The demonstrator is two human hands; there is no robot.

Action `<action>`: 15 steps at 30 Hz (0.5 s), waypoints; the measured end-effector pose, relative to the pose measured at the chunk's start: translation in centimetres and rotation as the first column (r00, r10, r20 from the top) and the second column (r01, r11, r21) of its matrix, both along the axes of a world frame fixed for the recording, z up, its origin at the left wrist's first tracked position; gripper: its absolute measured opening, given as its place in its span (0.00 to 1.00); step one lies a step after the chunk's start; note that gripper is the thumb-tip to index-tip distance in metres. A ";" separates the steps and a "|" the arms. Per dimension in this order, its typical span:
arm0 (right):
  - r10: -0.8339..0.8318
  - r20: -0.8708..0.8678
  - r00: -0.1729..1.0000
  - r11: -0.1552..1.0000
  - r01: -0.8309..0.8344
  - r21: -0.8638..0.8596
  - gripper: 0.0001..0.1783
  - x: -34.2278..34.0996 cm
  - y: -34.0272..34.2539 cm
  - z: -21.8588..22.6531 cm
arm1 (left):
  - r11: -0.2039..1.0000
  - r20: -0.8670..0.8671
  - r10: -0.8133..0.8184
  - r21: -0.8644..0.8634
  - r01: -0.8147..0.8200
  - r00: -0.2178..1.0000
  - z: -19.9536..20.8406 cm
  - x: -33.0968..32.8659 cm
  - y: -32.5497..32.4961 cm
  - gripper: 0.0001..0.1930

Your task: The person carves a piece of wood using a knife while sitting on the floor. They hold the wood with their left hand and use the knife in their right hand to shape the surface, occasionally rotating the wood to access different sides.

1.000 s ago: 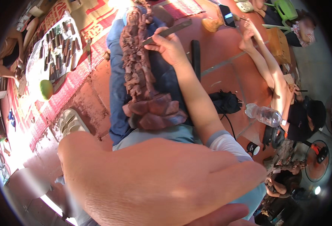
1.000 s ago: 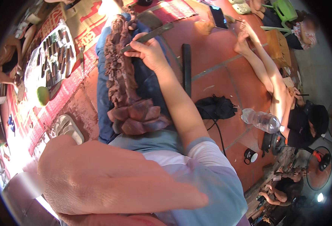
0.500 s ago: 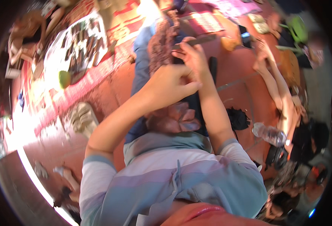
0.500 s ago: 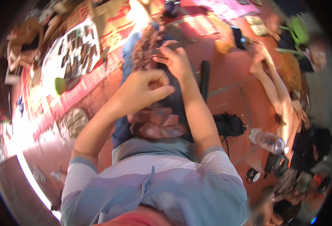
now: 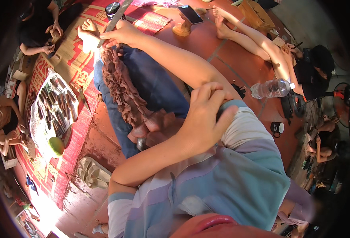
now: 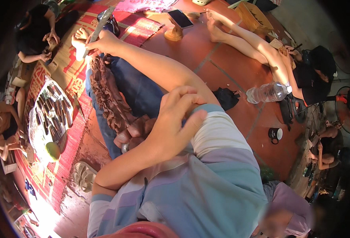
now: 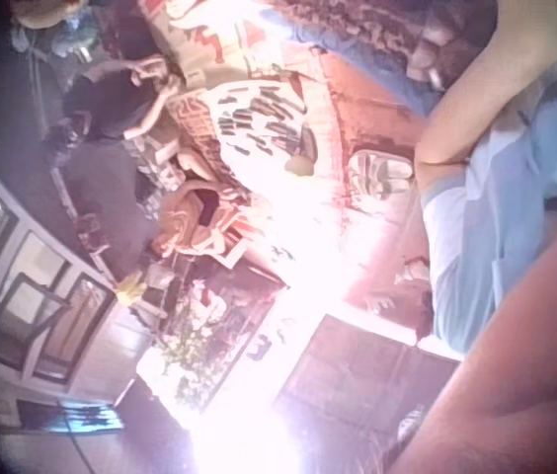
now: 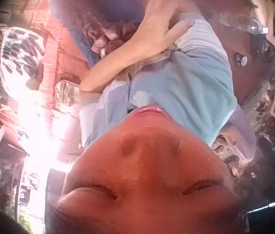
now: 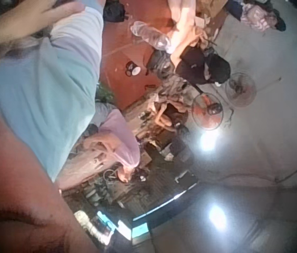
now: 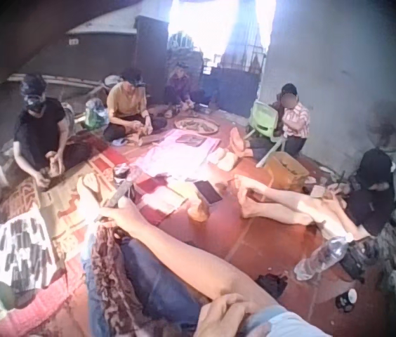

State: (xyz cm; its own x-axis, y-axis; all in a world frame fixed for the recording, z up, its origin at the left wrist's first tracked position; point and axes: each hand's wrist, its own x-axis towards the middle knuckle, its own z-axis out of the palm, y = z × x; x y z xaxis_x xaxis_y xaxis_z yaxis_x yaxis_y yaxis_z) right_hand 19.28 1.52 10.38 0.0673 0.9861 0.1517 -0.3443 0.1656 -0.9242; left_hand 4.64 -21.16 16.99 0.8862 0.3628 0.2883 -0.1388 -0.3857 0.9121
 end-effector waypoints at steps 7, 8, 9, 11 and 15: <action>-0.152 0.099 0.983 0.984 0.160 -0.073 0.13 0.5 -1.4 -3.1 | 0.413 0.087 -0.636 -0.801 0.434 0.766 2.4 -1.2 1.8 0.14; -0.164 0.098 0.982 0.982 0.172 -0.074 0.12 0.1 -1.0 -3.1 | 0.139 0.226 -0.640 -0.906 0.401 0.734 3.0 -1.7 1.9 0.16; -0.190 0.130 0.973 0.979 0.197 -0.045 0.11 0.2 -0.5 -2.7 | -0.078 0.381 -0.571 -0.907 0.414 0.727 4.0 -2.1 1.4 0.18; -0.234 0.227 0.946 0.972 0.233 0.032 0.10 -1.1 1.7 -0.9 | -0.225 0.464 -0.580 -0.881 0.416 0.670 7.0 -3.3 1.8 0.17; 0.054 0.448 0.892 0.996 -0.079 0.037 0.15 -8.4 6.4 5.7 | -0.237 0.759 -0.439 -0.614 0.753 0.481 5.2 -4.3 2.3 0.26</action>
